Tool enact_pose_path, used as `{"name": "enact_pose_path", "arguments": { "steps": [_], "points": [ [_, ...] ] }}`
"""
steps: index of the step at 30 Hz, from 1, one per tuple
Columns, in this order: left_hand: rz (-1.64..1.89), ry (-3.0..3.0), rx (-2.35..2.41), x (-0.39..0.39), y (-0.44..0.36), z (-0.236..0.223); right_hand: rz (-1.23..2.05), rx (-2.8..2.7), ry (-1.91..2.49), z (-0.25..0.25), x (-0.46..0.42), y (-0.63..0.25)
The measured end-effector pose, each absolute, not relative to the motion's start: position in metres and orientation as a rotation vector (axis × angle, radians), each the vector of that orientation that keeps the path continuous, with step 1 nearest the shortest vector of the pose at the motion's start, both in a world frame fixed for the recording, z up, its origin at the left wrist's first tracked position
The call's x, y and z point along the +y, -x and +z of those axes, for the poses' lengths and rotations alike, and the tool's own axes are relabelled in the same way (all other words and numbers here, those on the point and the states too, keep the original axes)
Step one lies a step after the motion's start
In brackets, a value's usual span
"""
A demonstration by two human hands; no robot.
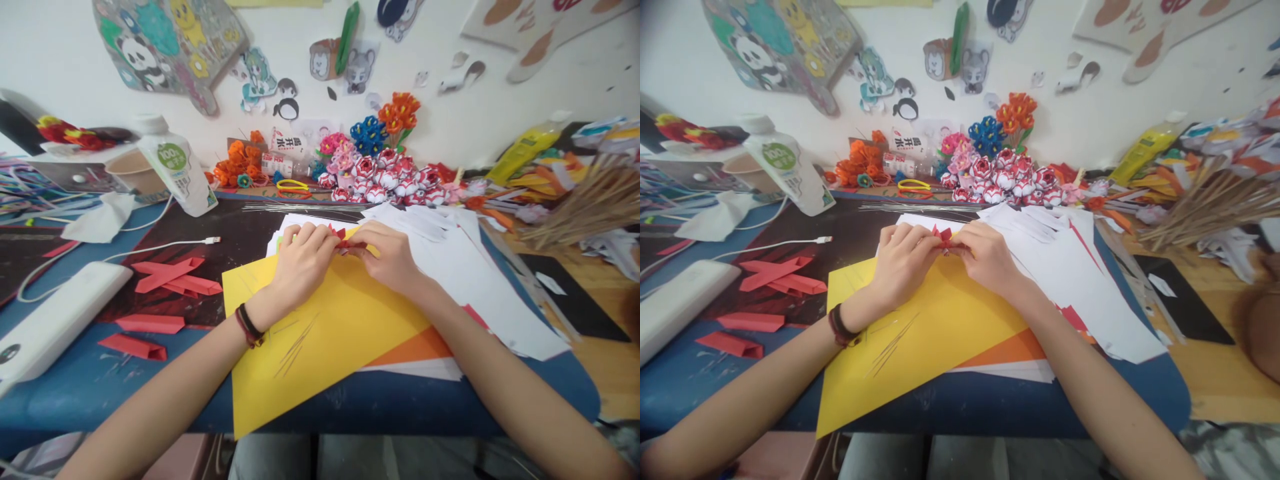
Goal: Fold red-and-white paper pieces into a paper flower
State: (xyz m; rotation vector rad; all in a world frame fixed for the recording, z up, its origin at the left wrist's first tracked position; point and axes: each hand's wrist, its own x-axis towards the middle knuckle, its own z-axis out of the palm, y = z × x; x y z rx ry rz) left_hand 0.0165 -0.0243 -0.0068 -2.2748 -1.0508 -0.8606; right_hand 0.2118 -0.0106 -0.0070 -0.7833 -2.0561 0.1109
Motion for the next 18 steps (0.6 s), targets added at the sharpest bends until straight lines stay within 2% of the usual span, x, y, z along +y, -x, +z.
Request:
{"name": "enact_pose_path", "arguments": {
  "steps": [9, 14, 18],
  "points": [
    [-0.958, 2.53, -1.035, -0.014, -0.011, 0.0, 0.533, -1.98, 0.854, -0.003, -0.013, -0.207],
    [-0.969, 2.653, -1.043, -0.014, -0.009, 0.006, 0.554, -1.999, 0.879, -0.006, -0.011, -0.206],
    [-1.029, 2.521, -1.172, -0.02, -0.01, 0.01, 0.476, -1.951, 0.926, -0.003, -0.01, -0.208]
  ]
}}
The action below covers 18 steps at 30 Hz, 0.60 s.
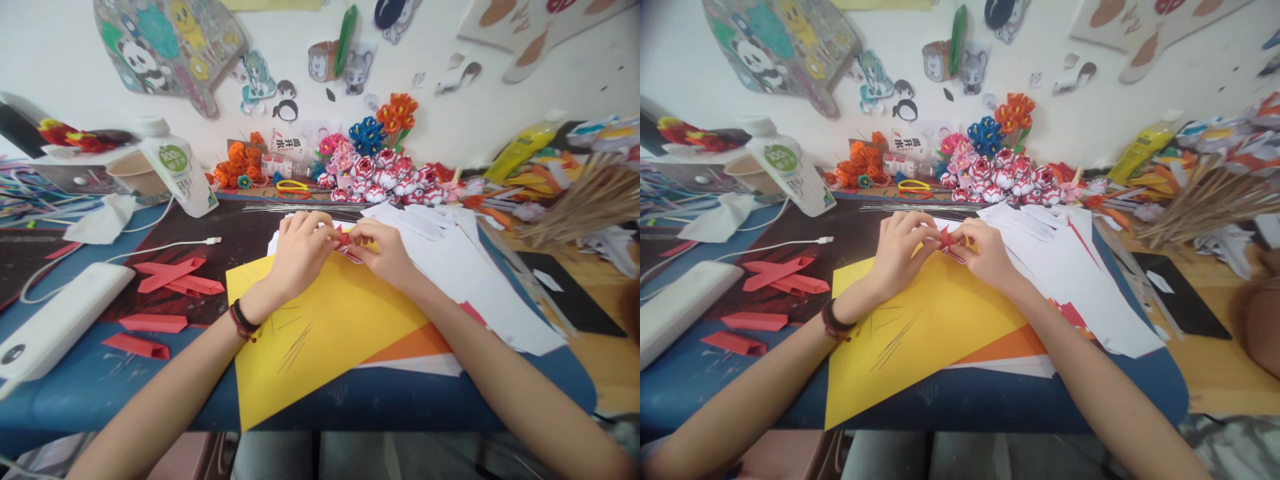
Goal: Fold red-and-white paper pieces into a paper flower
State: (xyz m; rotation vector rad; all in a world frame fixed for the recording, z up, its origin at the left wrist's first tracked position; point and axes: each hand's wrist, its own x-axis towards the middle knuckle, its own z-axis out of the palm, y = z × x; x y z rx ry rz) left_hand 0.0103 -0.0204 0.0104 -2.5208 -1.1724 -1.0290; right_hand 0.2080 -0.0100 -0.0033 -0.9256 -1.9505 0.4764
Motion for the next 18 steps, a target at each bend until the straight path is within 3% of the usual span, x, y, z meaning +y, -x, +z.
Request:
{"name": "enact_pose_path", "arguments": {
  "steps": [7, 18],
  "points": [
    [-0.782, 2.298, -1.019, -0.031, -0.014, 0.009, 0.417, -1.948, 0.967, -0.003, -0.007, -0.212],
    [-0.725, 2.185, -0.991, -0.031, -0.022, -0.005, 0.384, -2.052, 0.978, -0.003, -0.012, -0.205]
  ]
}}
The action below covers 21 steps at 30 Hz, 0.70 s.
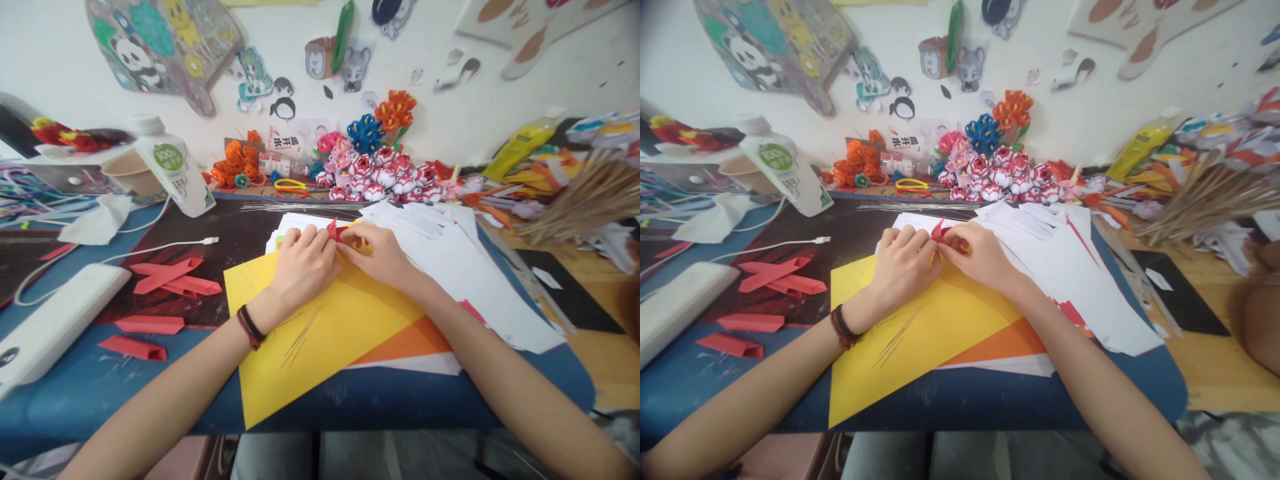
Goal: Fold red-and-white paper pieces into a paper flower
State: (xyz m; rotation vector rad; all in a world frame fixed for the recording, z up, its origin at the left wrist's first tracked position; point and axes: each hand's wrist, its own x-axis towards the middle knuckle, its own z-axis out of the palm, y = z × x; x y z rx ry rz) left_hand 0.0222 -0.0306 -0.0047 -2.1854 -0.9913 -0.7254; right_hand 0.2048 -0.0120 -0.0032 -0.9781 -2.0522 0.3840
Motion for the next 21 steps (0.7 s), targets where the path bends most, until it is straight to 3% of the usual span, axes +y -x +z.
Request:
{"name": "enact_pose_path", "arguments": {
  "steps": [21],
  "points": [
    [-0.751, 2.22, -0.917, -0.0301, -0.0247, -0.0084, 0.579, -2.002, 1.085, 0.0021, -0.0201, -0.2004]
  ]
}}
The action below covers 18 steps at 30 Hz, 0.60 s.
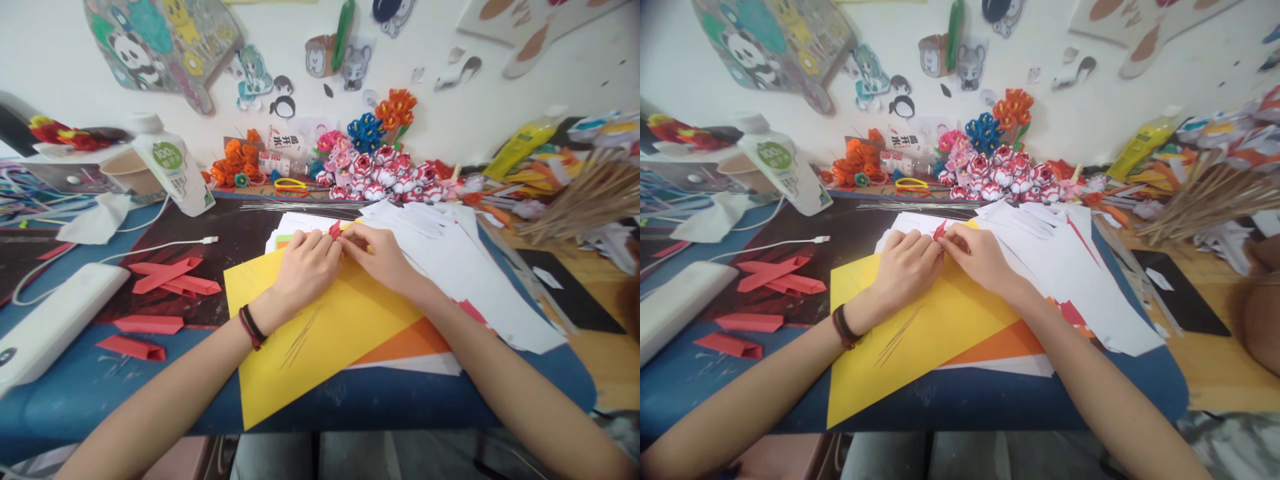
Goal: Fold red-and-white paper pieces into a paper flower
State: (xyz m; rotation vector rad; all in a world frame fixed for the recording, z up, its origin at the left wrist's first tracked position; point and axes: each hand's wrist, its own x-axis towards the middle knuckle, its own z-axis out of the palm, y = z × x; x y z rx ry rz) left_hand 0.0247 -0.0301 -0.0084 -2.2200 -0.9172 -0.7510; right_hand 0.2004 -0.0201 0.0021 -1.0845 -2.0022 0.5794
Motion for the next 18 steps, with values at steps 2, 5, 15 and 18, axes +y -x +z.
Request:
{"name": "enact_pose_path", "arguments": {
  "steps": [2, 5, 15, 18],
  "points": [
    [-0.773, 2.198, -0.906, -0.031, -0.025, -0.008, 0.571, -2.016, 1.087, 0.004, -0.022, -0.2],
    [-0.816, 2.185, -0.905, -0.031, -0.026, -0.008, 0.55, -2.024, 1.078, 0.007, -0.024, -0.2],
    [-0.853, 2.212, -0.892, -0.031, -0.026, -0.008, 0.537, -1.99, 1.05, 0.007, -0.018, -0.208],
    [-0.868, 2.219, -0.88, -0.031, -0.026, -0.006, 0.592, -1.949, 1.042, 0.007, -0.016, -0.211]
  ]
}}
